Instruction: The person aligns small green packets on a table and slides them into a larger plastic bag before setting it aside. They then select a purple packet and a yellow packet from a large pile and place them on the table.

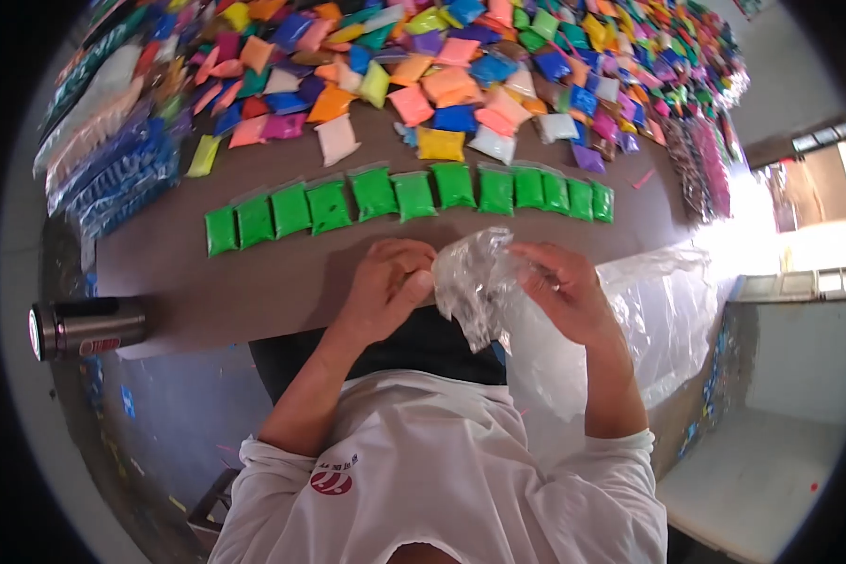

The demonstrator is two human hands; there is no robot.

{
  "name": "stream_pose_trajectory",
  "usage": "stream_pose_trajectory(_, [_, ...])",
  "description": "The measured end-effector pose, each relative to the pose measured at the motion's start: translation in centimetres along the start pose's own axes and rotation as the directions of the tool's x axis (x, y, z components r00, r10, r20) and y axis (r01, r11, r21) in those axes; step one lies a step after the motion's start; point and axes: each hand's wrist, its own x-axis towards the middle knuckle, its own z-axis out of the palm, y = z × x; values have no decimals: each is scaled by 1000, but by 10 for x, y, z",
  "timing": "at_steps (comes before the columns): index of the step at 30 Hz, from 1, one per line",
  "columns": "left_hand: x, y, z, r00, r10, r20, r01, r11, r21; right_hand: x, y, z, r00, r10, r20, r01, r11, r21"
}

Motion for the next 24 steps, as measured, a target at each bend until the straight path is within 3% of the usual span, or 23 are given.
stream_pose_trajectory(6, [-2, 3, -2, 997, -72, 22, 72, 997, 20, 17, 6, 27, 992, -84, 92, 80, 996, 39])
stream_pose_trajectory(10, [-3, -3, 4, 996, -45, -78, 44, 999, -6, 19, -2, 25, 991, -30, 128, 24, 998, 50])
stream_pose_trajectory(12, [0, 4, 0, 996, -64, -56, 64, 998, -7, 17, -6, 21, 993, 5, 117, -12, 998, 60])
stream_pose_trajectory(16, [2, 6, 1, 998, -43, -46, 45, 998, 44, 16, 2, 22, 987, -156, 43, 147, 976, 163])
stream_pose_trajectory(19, [1, 8, 0, 997, -66, -37, 67, 998, 18, 12, 2, 16, 983, -158, 95, 145, 981, 133])
stream_pose_trajectory(22, [-8, 1, 6, 987, -145, -63, 135, 980, -145, 6, -1, 18, 986, -135, 97, 115, 974, 194])
stream_pose_trajectory(24, [-20, -8, 12, 936, -349, -44, 313, 882, -353, 5, -6, 25, 980, -175, 95, 151, 964, 218])
